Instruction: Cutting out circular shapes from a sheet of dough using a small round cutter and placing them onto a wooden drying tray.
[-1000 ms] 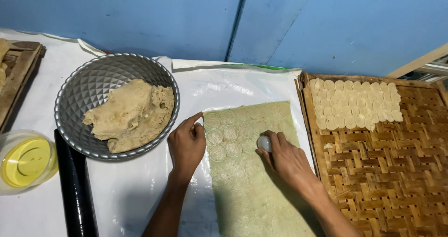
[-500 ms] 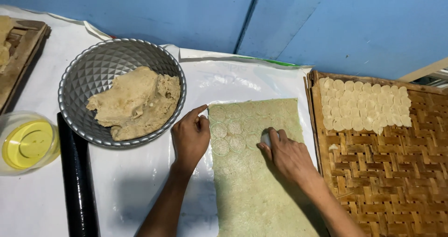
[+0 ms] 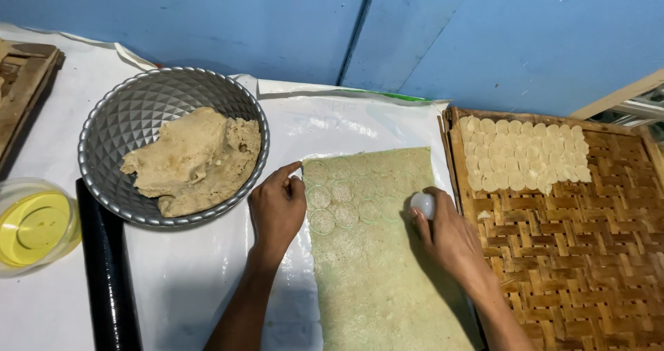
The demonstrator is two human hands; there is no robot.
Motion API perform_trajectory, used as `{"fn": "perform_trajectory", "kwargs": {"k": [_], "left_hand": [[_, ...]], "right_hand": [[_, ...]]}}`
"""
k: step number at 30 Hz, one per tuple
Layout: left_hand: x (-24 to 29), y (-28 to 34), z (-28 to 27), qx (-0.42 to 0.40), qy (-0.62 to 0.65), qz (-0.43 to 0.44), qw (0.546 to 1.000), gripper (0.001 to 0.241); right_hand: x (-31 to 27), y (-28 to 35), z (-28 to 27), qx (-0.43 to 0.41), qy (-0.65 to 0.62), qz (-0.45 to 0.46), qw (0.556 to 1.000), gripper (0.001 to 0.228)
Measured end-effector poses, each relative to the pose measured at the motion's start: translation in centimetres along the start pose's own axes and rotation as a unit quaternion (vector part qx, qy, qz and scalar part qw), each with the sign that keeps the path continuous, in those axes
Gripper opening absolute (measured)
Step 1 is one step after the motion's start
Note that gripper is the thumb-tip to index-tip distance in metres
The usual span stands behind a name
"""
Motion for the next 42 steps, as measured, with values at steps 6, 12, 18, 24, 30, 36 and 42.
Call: {"fn": "perform_trajectory", "kwargs": {"k": [6, 12, 18, 24, 30, 36, 42], "left_hand": [[-0.2, 0.1, 0.2, -0.002, -0.013, -0.003, 1.000, 0.029], [0.3, 0.0, -0.1, -0.006, -0.009, -0.003, 1.000, 0.030], [0.2, 0.1, 0.1, 0.000, -0.001, 0.002, 1.000, 0.029], [0.2, 0.0, 0.2, 0.003, 0.002, 0.003, 1.000, 0.029], [0.4, 0.0, 0.1, 0.002, -0.002, 0.007, 1.000, 0.029], [0.2, 0.0, -0.1, 0.005, 0.006, 0.000, 1.000, 0.030], [0.0, 0.0, -0.2, 0.005, 0.014, -0.008, 1.000, 0.031]], "right_hand": [[-0.3, 1.2, -0.1, -0.043, 0.021, 0.011, 0.999, 0.047], [-1.6, 0.0, -0.5, -0.060, 0.047, 0.005, 0.997, 0.046], [-2.1, -0.6, 0.2, -0.045, 0.095, -0.027, 0.994, 0.046], [-4.1, -0.2, -0.8, -0.007, 0.167, -0.008, 0.986, 0.050], [-3.6, -0.7, -0.1, -0.073, 0.150, -0.063, 0.984, 0.046], [-4.4, 0.0, -1.4, -0.067, 0.140, -0.036, 0.987, 0.047], [2.6, -0.7, -0.9, -0.024, 0.012, 0.011, 1.000, 0.047]]}}
Point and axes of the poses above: each hand's wrist, its own y-axis away from the middle knuckle, its own z-axis out of the palm, x = y × z, the point moved 7 cm from there along -y, towards the middle knuckle, and after that the axes turned 1 degree about y, right-handed, at the moved point
